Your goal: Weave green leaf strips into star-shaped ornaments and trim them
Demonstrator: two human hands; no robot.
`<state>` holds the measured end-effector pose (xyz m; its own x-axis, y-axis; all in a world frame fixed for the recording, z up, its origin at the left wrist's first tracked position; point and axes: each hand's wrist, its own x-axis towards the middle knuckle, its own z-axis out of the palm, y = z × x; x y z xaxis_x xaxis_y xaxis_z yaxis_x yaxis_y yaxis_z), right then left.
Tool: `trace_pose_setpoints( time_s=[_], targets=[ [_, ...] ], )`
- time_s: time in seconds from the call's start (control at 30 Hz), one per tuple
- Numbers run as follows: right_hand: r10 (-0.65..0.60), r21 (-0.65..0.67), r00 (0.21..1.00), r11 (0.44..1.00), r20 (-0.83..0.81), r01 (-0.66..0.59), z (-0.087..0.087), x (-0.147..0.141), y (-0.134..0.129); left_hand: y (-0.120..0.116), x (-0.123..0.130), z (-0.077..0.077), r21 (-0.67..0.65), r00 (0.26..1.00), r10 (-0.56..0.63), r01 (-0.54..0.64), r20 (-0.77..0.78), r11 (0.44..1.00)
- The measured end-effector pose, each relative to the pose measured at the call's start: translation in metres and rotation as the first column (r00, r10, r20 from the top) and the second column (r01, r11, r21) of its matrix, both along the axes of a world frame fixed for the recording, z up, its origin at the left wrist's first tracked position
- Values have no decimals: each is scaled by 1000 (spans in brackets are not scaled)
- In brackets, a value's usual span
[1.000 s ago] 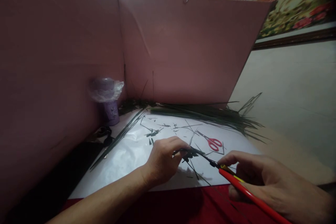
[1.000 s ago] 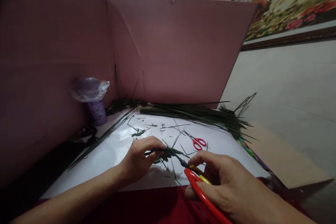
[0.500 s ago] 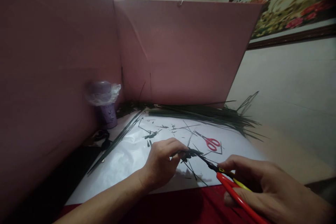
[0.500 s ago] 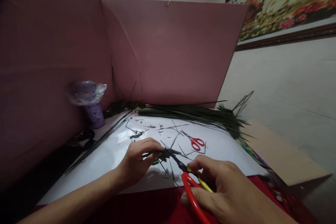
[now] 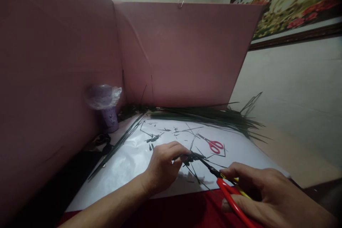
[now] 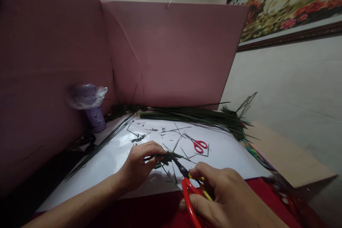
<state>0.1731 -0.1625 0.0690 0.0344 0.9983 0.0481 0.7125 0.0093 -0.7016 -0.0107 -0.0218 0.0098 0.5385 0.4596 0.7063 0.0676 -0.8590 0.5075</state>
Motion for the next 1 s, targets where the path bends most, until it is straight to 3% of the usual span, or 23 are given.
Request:
trace_pose_setpoints(
  time_s=[0.1, 0.37, 0.67, 1.0],
  targets=[
    [53, 25, 991, 998, 120, -57, -1, 0, -1, 1, 0, -1, 0, 1000, -1, 1, -8, 1000],
    [71, 55, 970, 995, 230, -86, -3, 0, -3, 1, -1, -2, 70, 1000, -14, 13, 2, 997],
    [4, -92, 966, 996, 258, 21, 6, -2, 1, 2, -1, 1, 221, 1000, 26, -27, 4, 975],
    [-33, -156, 981, 986, 194, 64, 7, -7, 1, 1, 0, 1, 267, 999, 29, -34, 21, 963]
  ],
)
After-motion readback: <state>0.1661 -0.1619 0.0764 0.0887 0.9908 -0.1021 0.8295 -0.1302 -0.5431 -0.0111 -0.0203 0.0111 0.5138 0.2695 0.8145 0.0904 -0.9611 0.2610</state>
